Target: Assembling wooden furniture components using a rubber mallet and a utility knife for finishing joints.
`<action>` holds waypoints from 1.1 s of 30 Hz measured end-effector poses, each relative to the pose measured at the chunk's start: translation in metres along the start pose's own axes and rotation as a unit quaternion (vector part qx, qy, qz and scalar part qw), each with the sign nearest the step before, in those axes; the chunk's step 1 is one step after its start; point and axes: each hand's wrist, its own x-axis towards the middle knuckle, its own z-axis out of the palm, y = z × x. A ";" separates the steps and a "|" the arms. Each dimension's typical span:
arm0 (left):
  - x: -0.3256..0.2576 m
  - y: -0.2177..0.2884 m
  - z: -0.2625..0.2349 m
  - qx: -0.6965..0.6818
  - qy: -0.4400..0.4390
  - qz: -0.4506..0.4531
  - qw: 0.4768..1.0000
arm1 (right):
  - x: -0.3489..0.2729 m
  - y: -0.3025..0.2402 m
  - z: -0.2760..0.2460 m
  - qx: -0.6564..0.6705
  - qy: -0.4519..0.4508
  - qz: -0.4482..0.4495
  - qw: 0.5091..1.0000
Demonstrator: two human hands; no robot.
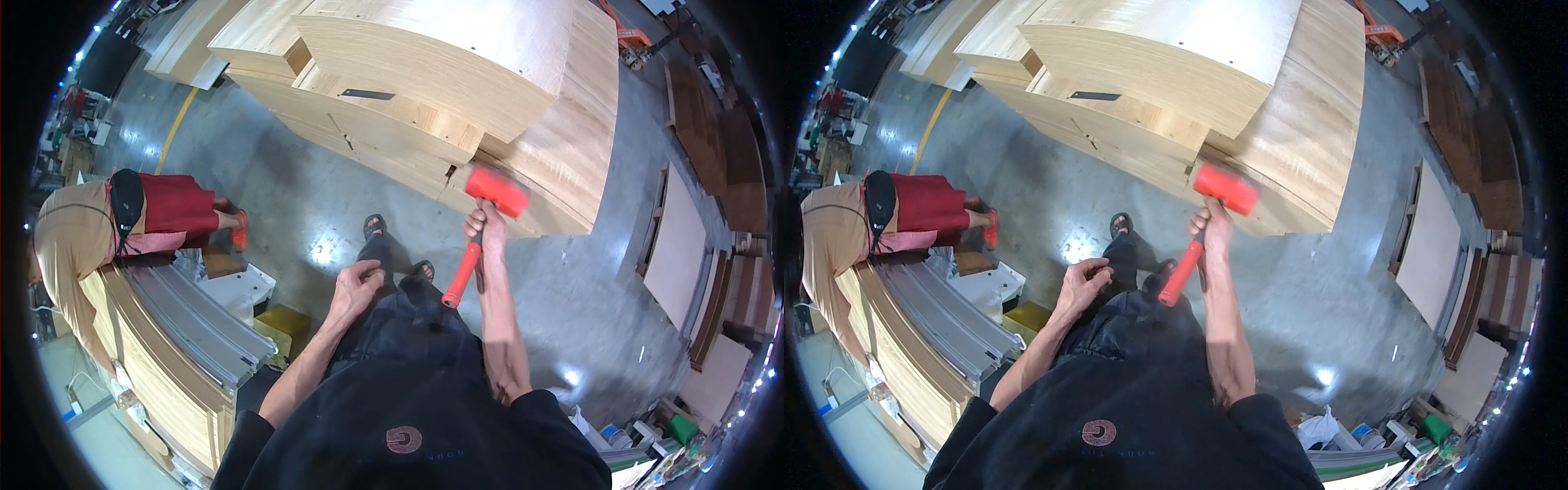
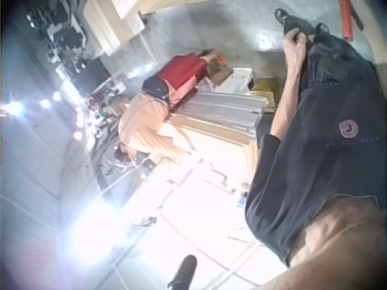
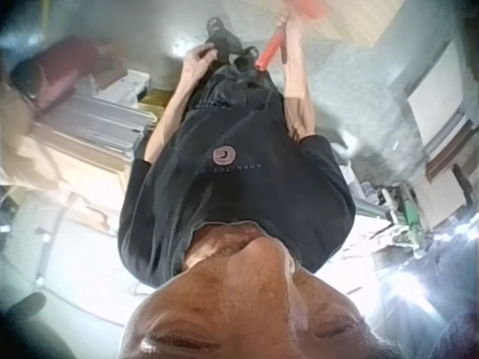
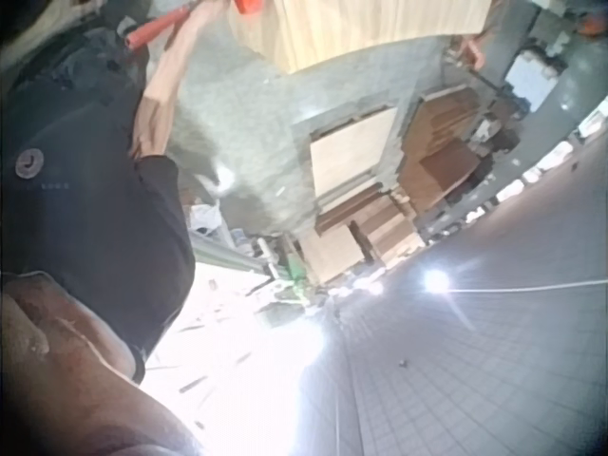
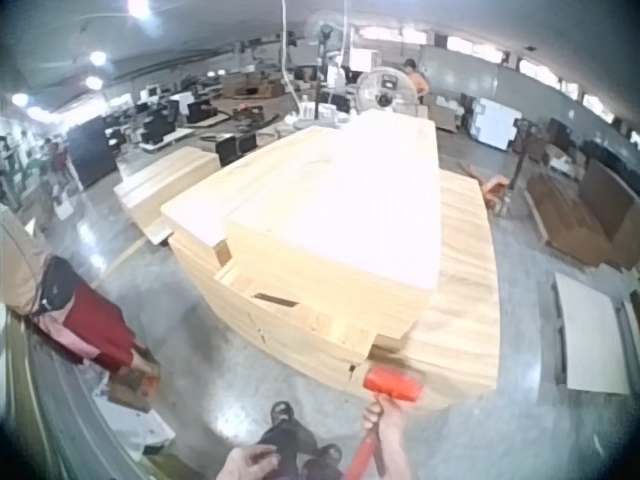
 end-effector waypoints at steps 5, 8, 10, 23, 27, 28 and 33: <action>0.006 -0.001 0.003 -0.003 -0.018 0.012 1.000 | 0.001 0.000 0.000 -0.060 -0.050 0.037 0.996; 0.008 0.000 0.002 -0.010 -0.010 0.011 1.000 | -0.004 0.002 -0.012 -0.032 -0.025 0.036 0.999; 0.007 0.002 0.001 -0.004 -0.012 0.006 1.000 | -0.001 0.000 -0.019 -0.007 0.015 0.026 1.000; 0.005 0.005 0.004 -0.008 -0.014 -0.011 1.000 | 0.012 0.010 -0.018 -0.016 0.008 0.073 0.997; 0.002 0.003 0.009 0.003 -0.016 -0.011 1.000 | -0.012 0.012 -0.059 -0.066 0.012 0.151 0.986; 0.000 0.004 0.011 -0.010 -0.022 -0.006 1.000 | -0.018 0.011 -0.071 -0.070 0.014 0.180 0.981; -0.006 0.003 0.010 -0.008 -0.008 0.005 1.000 | -0.048 0.010 -0.096 -0.142 0.023 0.214 0.966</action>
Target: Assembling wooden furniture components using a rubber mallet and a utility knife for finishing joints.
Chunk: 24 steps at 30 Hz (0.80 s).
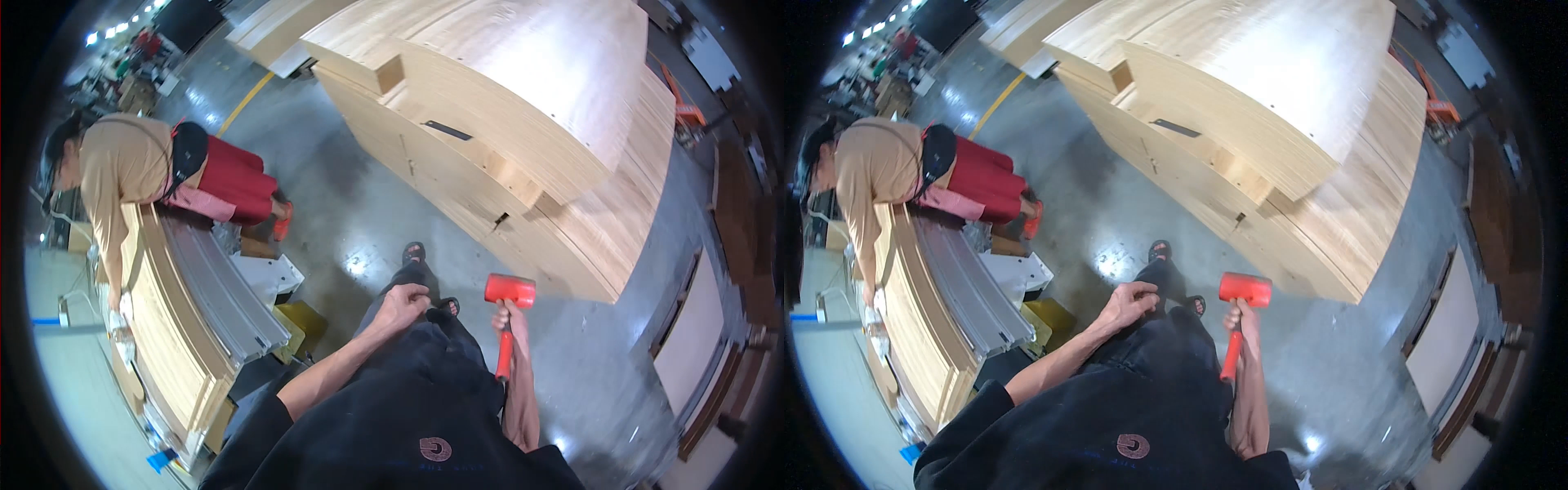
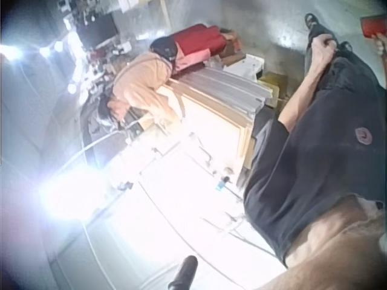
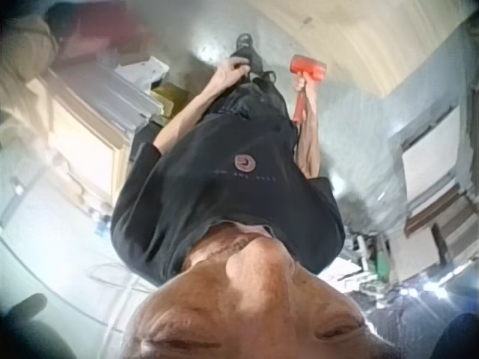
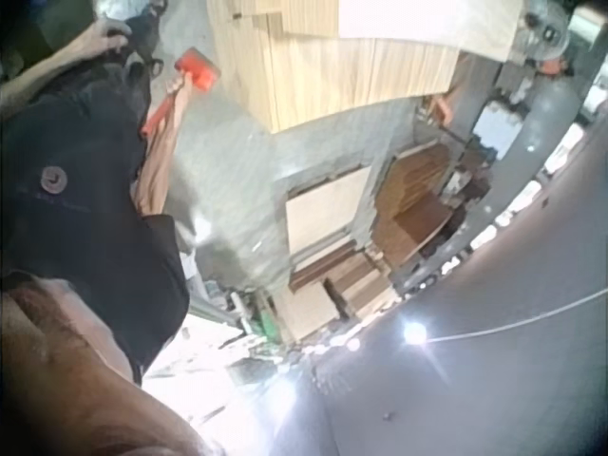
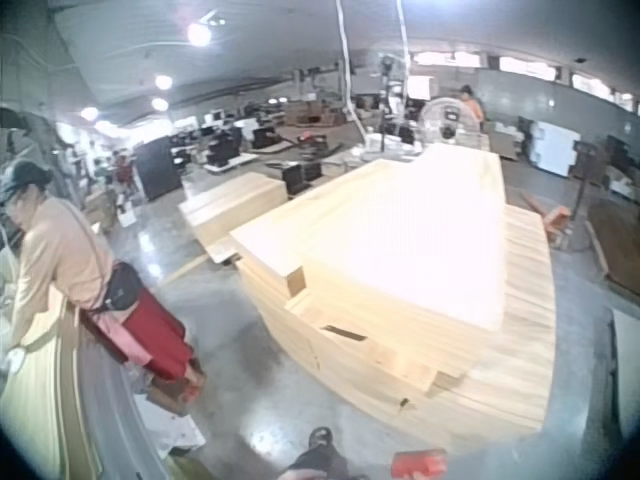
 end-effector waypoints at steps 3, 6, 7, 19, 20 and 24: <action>-0.008 0.001 -0.005 -0.014 0.005 -0.016 1.000 | -0.012 -0.011 -0.007 -0.006 0.004 -0.016 1.000; -0.012 -0.006 -0.009 -0.010 0.016 -0.036 0.999 | -0.028 -0.047 -0.008 -0.054 -0.041 -0.111 0.992; -0.012 -0.007 -0.010 -0.012 0.014 -0.038 0.999 | -0.032 -0.064 -0.010 -0.059 -0.061 -0.146 0.986; -0.001 0.010 -0.027 -0.061 0.054 -0.054 0.995 | -0.094 -0.177 0.067 -0.146 0.018 -0.515 0.844; 0.002 0.012 -0.029 -0.059 0.053 -0.062 0.995 | -0.102 -0.171 0.075 -0.174 0.021 -0.566 0.806; 0.026 0.027 -0.027 -0.078 0.039 -0.011 0.996 | -0.138 -0.158 0.117 -0.269 0.009 -0.606 0.749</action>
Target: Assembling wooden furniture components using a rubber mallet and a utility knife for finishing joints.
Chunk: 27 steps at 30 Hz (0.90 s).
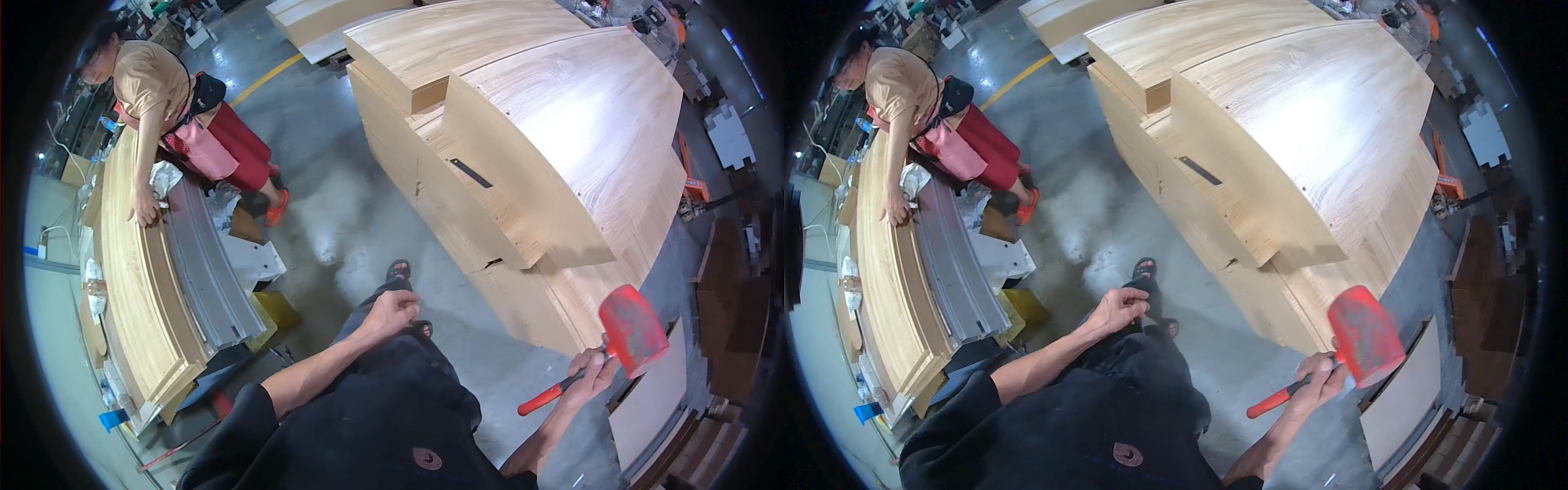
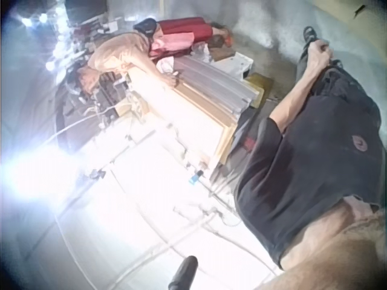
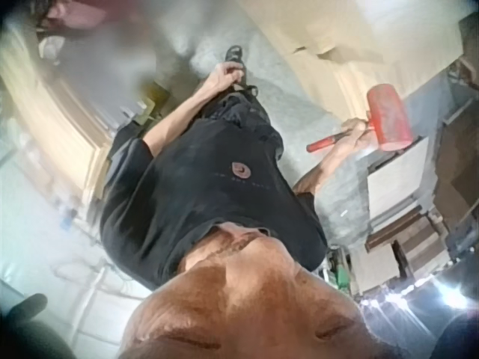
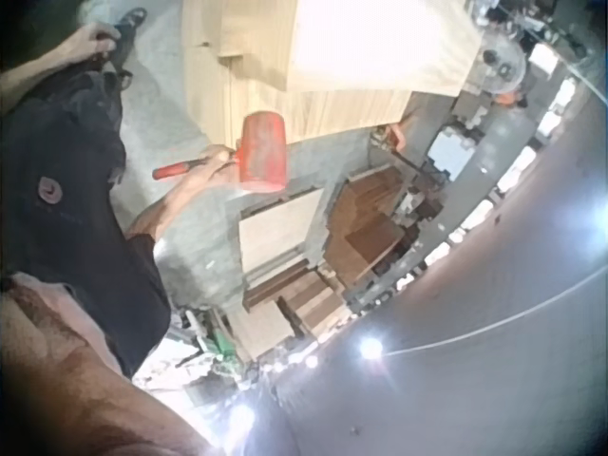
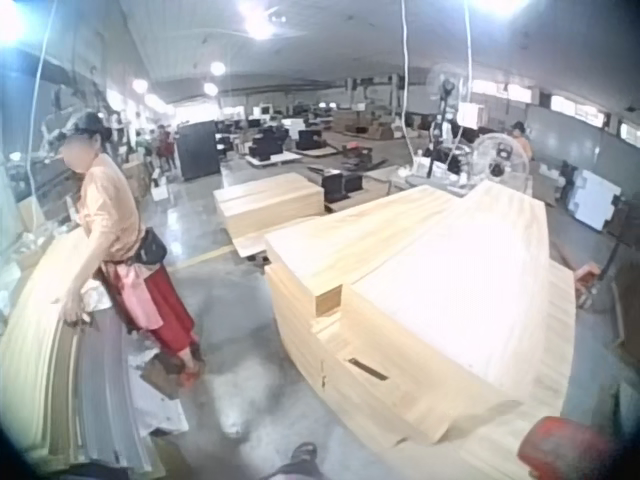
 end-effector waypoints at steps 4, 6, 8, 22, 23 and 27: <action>0.026 0.022 0.000 -0.028 0.005 0.036 0.999 | 0.020 -0.043 0.039 -0.125 -0.079 -0.038 0.988; 0.045 0.031 -0.006 -0.095 0.037 0.060 0.993 | 0.045 -0.063 0.061 -0.229 -0.069 -0.101 0.966; 0.066 0.045 -0.021 -0.128 0.041 0.038 0.990 | 0.075 -0.071 0.076 -0.267 -0.067 -0.126 0.953; 0.281 0.046 -0.098 -0.563 0.152 -0.036 0.812 | 0.285 -0.011 0.245 -0.562 -0.240 -0.117 0.783; 0.291 0.049 -0.103 -0.634 0.101 0.000 0.767 | 0.289 -0.010 0.241 -0.550 -0.227 -0.094 0.798; 0.329 0.053 -0.095 -0.728 -0.015 0.057 0.683 | 0.306 -0.002 0.233 -0.571 -0.261 -0.115 0.770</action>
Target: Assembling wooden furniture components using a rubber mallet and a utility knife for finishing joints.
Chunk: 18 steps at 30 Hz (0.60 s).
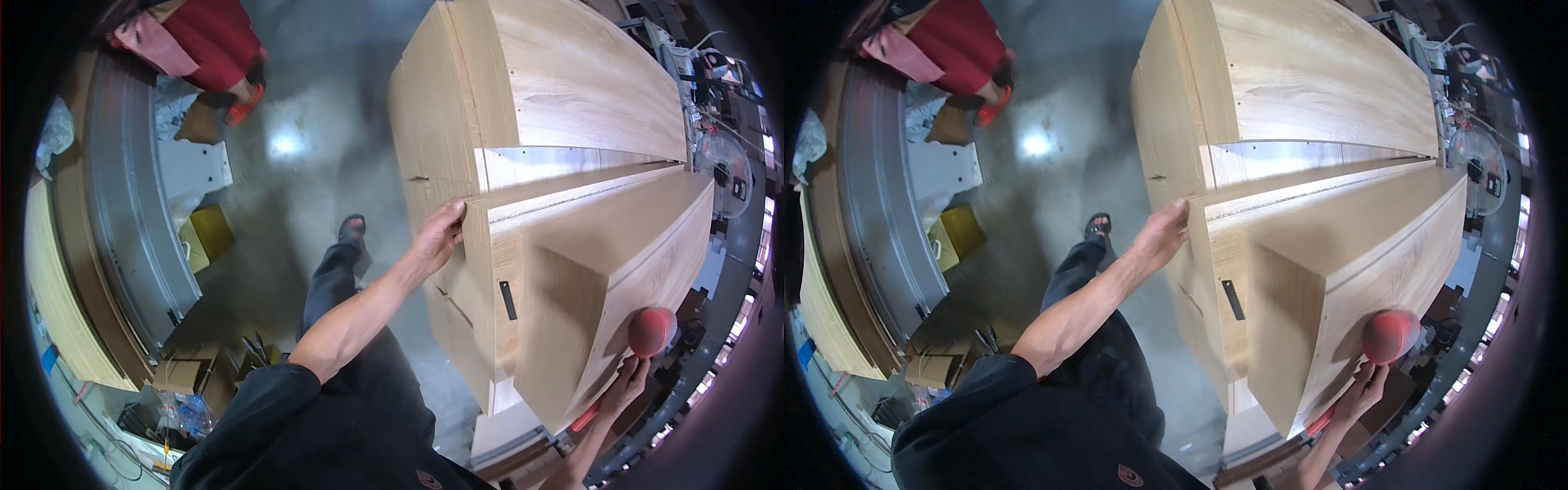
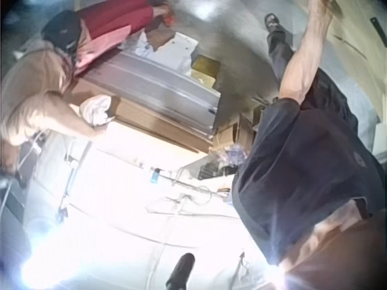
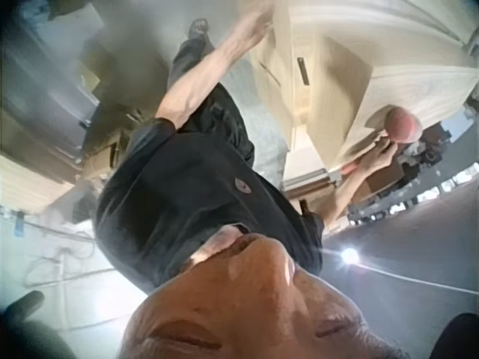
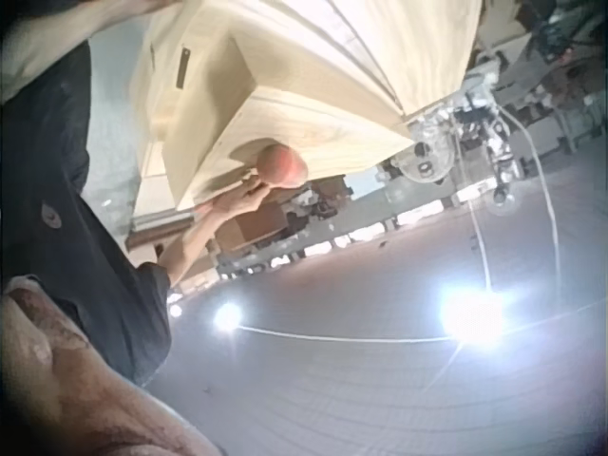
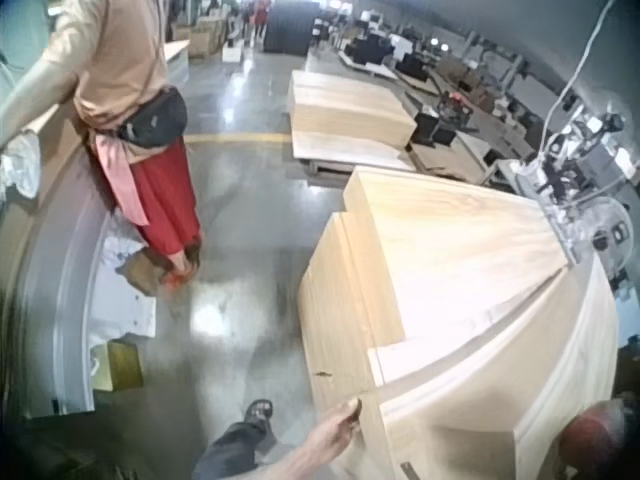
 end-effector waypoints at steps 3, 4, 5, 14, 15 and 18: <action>0.012 -0.007 -0.001 -0.037 0.020 -0.004 0.999 | 0.005 0.000 0.009 -0.061 -0.002 -0.003 0.998; 0.016 -0.008 -0.007 -0.043 0.026 -0.007 0.999 | 0.007 -0.004 0.011 -0.067 -0.009 -0.003 0.998; 0.019 -0.009 -0.012 -0.081 0.030 -0.023 0.996 | 0.005 -0.009 0.014 -0.043 -0.013 0.000 0.999; 0.029 -0.011 -0.026 -0.180 0.048 -0.080 0.979 | 0.000 0.016 0.001 -0.009 -0.063 0.064 0.996; 0.027 -0.010 -0.027 -0.186 0.045 -0.086 0.978 | 0.000 0.014 0.005 -0.011 -0.070 0.066 0.995; 0.025 -0.006 -0.024 -0.176 0.039 -0.076 0.981 | -0.003 0.012 0.010 0.065 -0.031 0.120 0.990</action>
